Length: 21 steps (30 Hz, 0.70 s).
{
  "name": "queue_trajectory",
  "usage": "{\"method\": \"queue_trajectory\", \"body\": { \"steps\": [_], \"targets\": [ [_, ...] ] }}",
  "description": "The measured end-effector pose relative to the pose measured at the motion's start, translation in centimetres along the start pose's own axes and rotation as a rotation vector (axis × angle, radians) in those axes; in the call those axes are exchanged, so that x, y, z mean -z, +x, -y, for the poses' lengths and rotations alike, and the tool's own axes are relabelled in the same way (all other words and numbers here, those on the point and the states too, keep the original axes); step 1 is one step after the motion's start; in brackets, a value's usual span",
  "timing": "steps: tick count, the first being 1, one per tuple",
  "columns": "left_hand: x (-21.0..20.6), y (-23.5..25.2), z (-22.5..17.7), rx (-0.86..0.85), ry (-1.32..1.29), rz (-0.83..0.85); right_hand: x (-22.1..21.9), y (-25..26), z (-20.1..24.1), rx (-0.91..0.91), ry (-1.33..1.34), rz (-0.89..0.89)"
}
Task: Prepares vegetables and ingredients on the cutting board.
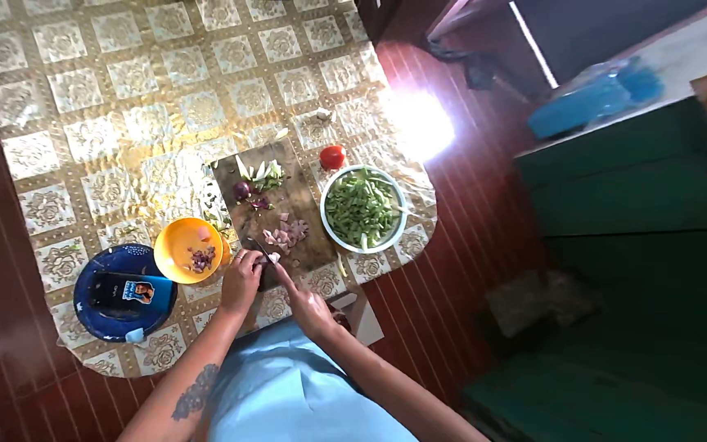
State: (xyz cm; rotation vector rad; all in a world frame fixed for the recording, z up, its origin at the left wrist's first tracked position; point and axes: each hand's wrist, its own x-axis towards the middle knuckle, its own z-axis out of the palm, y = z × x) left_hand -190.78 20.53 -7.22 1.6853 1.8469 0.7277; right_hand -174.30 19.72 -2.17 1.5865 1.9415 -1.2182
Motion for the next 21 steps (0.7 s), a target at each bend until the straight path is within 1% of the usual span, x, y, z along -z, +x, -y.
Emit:
{"method": "queue_trajectory", "body": {
  "steps": [2, 3, 5, 7, 8, 10, 14, 17, 21],
  "targets": [
    [-0.2, -0.3, 0.3, -0.023, -0.042, -0.041, -0.2, -1.2, -1.1, 0.013, 0.012, -0.018],
    [-0.2, -0.4, 0.4, -0.031, -0.048, -0.049, 0.0, -1.5, -1.2, 0.042, 0.027, -0.055],
    [-0.1, -0.3, 0.5, -0.034, -0.034, -0.04, 0.6, -1.7, -0.7, 0.098, 0.058, -0.153],
    [0.2, -0.1, 0.4, -0.028, -0.004, -0.021, 1.0, -1.6, 0.3, 0.112, 0.061, -0.174],
    [0.3, -0.1, 0.4, -0.024, 0.005, -0.013, 1.0, -1.6, 0.6, 0.111, 0.05, -0.164],
    [0.3, 0.0, 0.2, -0.019, 0.015, -0.007, 1.2, -1.5, 1.0, 0.079, 0.022, -0.083],
    [0.5, 0.0, -0.3, 0.029, 0.037, 0.013, 1.2, -1.4, 0.8, 0.041, -0.022, 0.024],
    [1.0, 0.4, -0.8, 0.078, 0.077, 0.101, 1.4, -0.7, 1.5, 0.044, -0.039, 0.02],
    [0.8, 0.7, -0.4, 0.039, 0.108, 0.076, 2.4, 1.4, 3.5, 0.029, -0.075, 0.049]
  ]
}}
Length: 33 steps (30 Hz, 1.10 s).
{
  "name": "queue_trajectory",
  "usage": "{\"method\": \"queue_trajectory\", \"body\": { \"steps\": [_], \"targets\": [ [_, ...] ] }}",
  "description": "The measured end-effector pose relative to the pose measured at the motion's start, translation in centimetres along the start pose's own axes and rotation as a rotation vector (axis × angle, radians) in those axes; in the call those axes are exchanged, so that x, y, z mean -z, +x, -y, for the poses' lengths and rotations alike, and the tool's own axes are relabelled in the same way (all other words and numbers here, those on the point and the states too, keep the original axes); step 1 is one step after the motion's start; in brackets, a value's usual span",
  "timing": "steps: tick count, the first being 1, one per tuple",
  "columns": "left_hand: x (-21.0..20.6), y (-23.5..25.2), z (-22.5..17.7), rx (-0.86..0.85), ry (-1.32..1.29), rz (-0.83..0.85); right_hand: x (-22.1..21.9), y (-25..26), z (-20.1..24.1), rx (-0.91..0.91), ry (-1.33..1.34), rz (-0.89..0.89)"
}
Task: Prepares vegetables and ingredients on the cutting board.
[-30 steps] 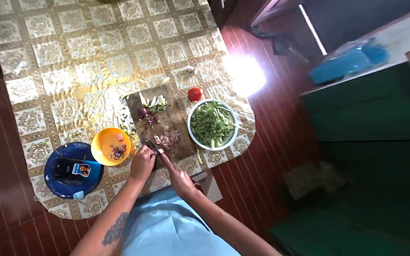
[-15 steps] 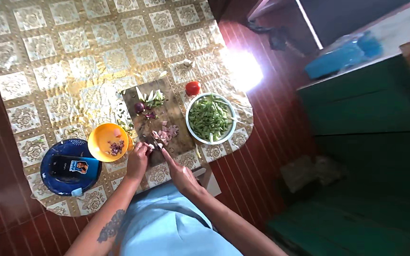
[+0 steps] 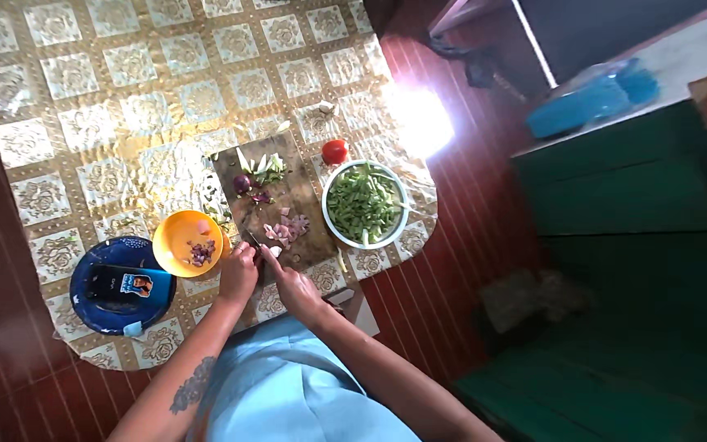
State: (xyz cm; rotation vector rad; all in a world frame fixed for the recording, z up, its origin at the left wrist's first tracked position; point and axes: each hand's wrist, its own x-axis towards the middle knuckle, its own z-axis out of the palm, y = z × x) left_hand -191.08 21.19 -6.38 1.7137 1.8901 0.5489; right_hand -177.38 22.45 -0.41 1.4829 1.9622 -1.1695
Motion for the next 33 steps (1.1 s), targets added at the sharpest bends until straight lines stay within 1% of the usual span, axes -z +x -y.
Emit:
{"method": "queue_trajectory", "body": {
  "steps": [2, 5, 8, 11, 14, 16, 20, 24, 29, 31, 33],
  "targets": [
    [0.1, 0.1, -0.3, 0.032, 0.02, 0.034, -0.2, -0.2, 0.1, -0.025, -0.016, 0.024],
    [0.7, 0.5, -0.7, 0.068, 0.017, 0.089, -0.8, -1.3, -0.9, -0.032, 0.005, 0.012],
    [0.4, 0.5, -0.1, 0.012, 0.001, 0.058, 0.1, 0.2, -0.1, -0.009, 0.001, -0.006],
    [0.3, 0.5, -0.2, 0.016, 0.024, 0.056, 0.7, 1.7, 0.4, 0.007, 0.006, 0.001],
    [0.7, 0.8, -0.7, 0.077, 0.036, 0.136, -0.8, -0.2, -1.1, -0.022, 0.002, -0.011],
    [0.8, 0.8, -0.7, 0.08, 0.009, 0.146, -0.8, -0.6, -1.2, -0.047, 0.005, 0.006],
    [0.7, 0.7, -0.9, 0.093, 0.045, 0.173, 0.0, 1.3, -0.3, -0.023, 0.005, -0.009],
    [0.8, 0.6, -1.0, 0.093, 0.047, 0.177, -1.8, -1.0, -1.7, -0.072, 0.019, -0.012],
    [0.8, 0.7, -0.6, 0.107, 0.104, 0.196, -0.3, 0.7, 0.0, -0.059, 0.031, -0.005],
    [0.8, 0.7, -0.8, 0.112, 0.139, 0.219, -1.0, -0.2, -0.2, -0.061, 0.014, -0.011],
    [0.9, 0.7, -1.0, 0.078, 0.138, 0.217, -1.2, -1.3, -0.5, -0.1, 0.002, 0.017]
  ]
}}
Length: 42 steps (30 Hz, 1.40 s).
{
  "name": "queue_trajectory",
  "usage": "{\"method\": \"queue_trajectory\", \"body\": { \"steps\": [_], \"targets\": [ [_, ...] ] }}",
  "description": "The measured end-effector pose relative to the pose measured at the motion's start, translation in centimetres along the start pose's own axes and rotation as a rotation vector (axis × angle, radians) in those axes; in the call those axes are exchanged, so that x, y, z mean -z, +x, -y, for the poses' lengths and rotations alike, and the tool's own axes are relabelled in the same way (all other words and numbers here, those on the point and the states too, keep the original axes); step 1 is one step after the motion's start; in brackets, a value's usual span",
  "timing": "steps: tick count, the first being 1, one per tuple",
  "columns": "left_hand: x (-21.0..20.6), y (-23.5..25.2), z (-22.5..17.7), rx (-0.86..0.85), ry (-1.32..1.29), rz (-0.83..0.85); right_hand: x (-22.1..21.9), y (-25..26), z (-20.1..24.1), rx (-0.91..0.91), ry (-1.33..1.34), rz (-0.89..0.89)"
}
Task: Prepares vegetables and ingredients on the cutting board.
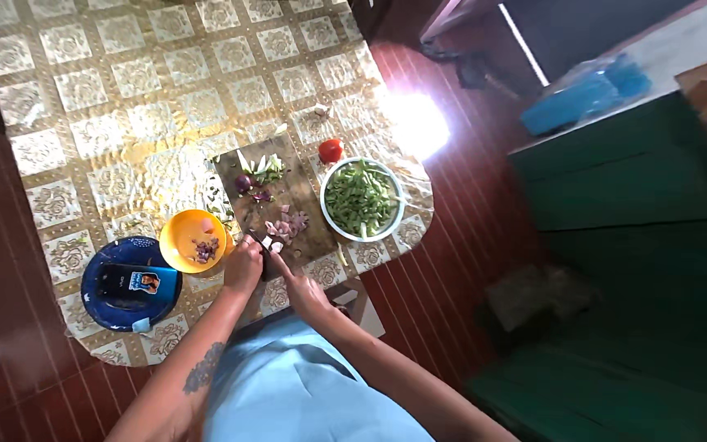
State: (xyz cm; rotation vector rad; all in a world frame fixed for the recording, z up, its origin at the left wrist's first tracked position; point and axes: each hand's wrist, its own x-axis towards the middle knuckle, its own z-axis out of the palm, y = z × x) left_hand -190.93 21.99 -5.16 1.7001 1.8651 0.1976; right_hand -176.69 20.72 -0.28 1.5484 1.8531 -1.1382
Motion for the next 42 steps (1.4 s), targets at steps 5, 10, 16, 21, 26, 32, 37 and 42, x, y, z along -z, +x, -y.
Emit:
{"method": "queue_trajectory", "body": {
  "steps": [5, 10, 16, 21, 26, 32, 37, 42],
  "targets": [
    [0.9, 0.8, 0.8, -0.043, 0.021, -0.037, 0.6, 1.2, 1.3, 0.031, 0.018, -0.039],
    [1.0, 0.9, 1.2, -0.102, 0.049, -0.022, -0.2, -0.8, -0.4, 0.057, 0.055, -0.018],
    [0.4, 0.5, 1.6, -0.243, -0.124, -0.305, -0.9, -2.2, -4.3, 0.163, 0.257, -0.231],
    [0.6, 1.3, -0.8, 0.115, -0.145, -0.168, -0.8, -1.8, -4.4, 0.14, 0.347, -0.274],
    [-0.2, 2.6, -0.4, -0.03, -0.101, -0.172, -2.0, -2.1, -4.2, 0.193, 0.395, -0.288],
    [0.4, 2.5, 0.0, 0.006, -0.269, -0.225, -2.8, -1.8, -5.0, 0.142, 0.377, -0.127],
    [0.3, 1.2, 0.6, 0.017, -0.34, -0.134, -2.1, -1.6, -5.2, 0.113, 0.396, -0.178],
    [0.0, 0.9, 0.7, 0.094, -0.331, -0.199, -1.5, -1.7, -4.0, 0.198, 0.294, -0.26]
  ]
}}
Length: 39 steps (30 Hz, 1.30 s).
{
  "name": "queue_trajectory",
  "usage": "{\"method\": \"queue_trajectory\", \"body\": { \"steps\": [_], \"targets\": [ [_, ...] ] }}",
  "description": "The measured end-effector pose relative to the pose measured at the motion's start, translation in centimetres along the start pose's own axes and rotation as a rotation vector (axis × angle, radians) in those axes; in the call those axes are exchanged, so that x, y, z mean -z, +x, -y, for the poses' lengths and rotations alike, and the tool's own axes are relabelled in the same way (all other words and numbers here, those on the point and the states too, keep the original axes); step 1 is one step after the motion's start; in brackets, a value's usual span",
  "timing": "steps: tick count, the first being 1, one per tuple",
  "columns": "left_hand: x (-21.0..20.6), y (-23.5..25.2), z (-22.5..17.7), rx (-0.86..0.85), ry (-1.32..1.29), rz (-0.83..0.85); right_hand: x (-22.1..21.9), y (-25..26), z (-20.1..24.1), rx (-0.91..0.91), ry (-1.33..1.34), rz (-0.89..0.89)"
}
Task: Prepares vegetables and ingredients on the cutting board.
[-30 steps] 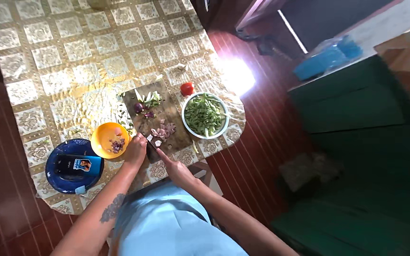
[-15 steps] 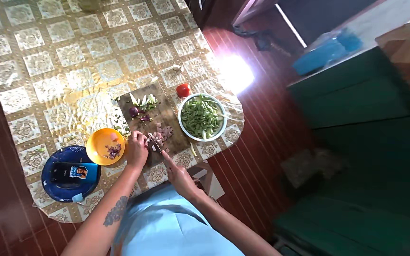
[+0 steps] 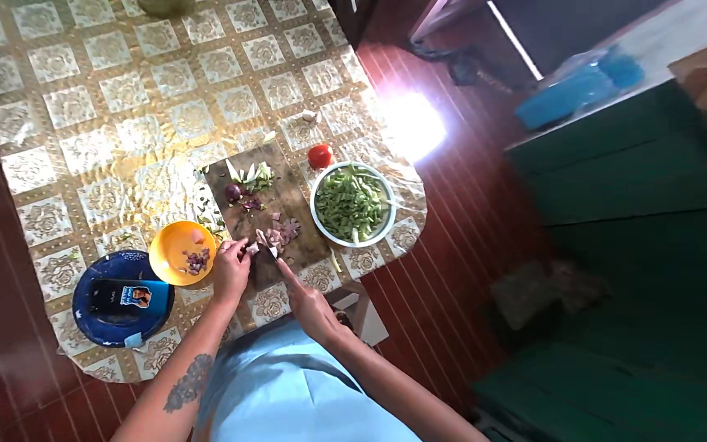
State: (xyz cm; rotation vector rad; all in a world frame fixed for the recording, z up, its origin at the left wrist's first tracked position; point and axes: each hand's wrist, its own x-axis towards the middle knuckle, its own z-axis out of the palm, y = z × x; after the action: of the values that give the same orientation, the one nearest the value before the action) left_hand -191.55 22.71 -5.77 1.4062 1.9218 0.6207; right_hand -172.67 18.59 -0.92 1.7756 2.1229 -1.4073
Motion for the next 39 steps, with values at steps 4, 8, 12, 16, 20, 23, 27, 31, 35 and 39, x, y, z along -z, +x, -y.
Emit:
{"method": "queue_trajectory", "body": {
  "steps": [4, 8, 12, 16, 20, 23, 27, 31, 35, 39],
  "targets": [
    [-0.4, -0.3, 0.7, -0.065, -0.032, -0.067, -0.1, 0.7, 1.5, 0.006, -0.067, 0.028],
    [-1.0, -0.3, 1.1, -0.089, 0.001, -0.076, -0.1, 1.4, 2.1, -0.073, -0.158, 0.121],
    [-0.6, -0.1, 0.1, -0.07, 0.079, -0.012, -0.1, 1.6, 1.9, -0.071, -0.139, 0.134],
    [-0.2, 0.4, -0.5, -0.034, 0.107, 0.026, 0.3, 1.4, 2.1, -0.075, -0.184, 0.162],
    [-0.2, 0.5, -0.5, -0.026, 0.094, 0.037, 0.8, 1.7, 2.9, -0.145, -0.266, 0.26],
    [0.0, 0.6, -0.7, -0.019, 0.102, 0.055, 0.8, 3.2, 4.2, -0.135, -0.272, 0.271],
    [0.1, 0.6, -0.6, -0.037, 0.108, 0.042, 0.2, 5.8, 4.8, -0.117, -0.247, 0.238],
    [0.0, 0.7, -0.3, -0.031, 0.076, 0.043, -0.8, 3.1, 2.7, -0.114, -0.231, 0.215],
    [0.7, 0.6, -0.2, -0.047, 0.04, 0.078, 0.4, 2.0, 2.3, -0.137, -0.216, 0.218],
    [0.9, 0.4, -0.4, -0.032, 0.054, 0.087, 0.7, 2.1, 1.4, -0.077, -0.185, 0.081]
  ]
}}
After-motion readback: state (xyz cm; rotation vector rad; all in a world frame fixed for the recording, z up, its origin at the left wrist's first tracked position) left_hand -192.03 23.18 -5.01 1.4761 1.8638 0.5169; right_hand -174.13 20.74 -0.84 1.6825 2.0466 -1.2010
